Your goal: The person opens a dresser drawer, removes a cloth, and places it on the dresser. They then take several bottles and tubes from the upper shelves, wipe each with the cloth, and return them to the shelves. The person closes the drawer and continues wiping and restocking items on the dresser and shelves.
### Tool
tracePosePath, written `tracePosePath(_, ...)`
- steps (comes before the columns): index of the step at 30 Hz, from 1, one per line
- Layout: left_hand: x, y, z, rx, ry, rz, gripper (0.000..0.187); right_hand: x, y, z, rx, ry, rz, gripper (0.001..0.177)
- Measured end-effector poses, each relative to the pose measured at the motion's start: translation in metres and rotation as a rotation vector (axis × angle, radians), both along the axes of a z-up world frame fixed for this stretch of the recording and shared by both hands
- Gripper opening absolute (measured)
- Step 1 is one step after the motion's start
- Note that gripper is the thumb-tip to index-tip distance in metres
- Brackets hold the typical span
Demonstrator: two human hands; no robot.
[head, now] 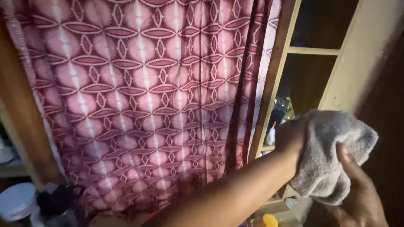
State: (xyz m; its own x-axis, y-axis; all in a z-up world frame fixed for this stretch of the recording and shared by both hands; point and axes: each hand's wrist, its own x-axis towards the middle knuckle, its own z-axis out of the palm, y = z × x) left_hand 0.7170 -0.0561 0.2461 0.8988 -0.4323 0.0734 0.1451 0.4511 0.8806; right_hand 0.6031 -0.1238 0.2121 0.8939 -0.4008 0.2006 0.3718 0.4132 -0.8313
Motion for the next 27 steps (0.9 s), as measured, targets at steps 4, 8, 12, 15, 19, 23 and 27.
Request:
tracePosePath(4,0.027,-0.011,0.037,0.349,-0.406,0.288,0.049,0.037,-0.036,0.019,-0.124,0.025,-0.124,0.043)
tracePosePath(8,0.051,-0.039,0.080,0.271,-0.749,0.631,0.043,0.069,-0.069,0.071,-0.290,-0.094,-0.169,0.043)
tracePosePath(12,0.078,-0.021,0.116,0.165,-1.197,0.945,0.034,0.095,-0.082,0.147,-0.454,-0.266,-0.199,0.042)
tracePosePath(15,0.092,-0.001,0.142,0.227,-1.388,1.005,0.029,0.100,-0.085,0.192,-0.579,-0.380,-0.235,0.043)
tracePosePath(19,0.110,-0.001,0.175,0.388,-1.683,1.077,0.030,0.114,-0.094,0.232,-0.810,-0.571,-0.367,0.045)
tracePosePath(23,0.138,-0.015,0.193,0.616,-1.932,1.210,0.033,0.151,-0.105,0.255,-1.203,-0.944,-0.917,0.064)
tracePosePath(27,0.166,-0.024,0.200,1.136,-1.853,1.146,0.025,0.194,-0.123,0.256,-1.551,-0.820,-1.373,0.079)
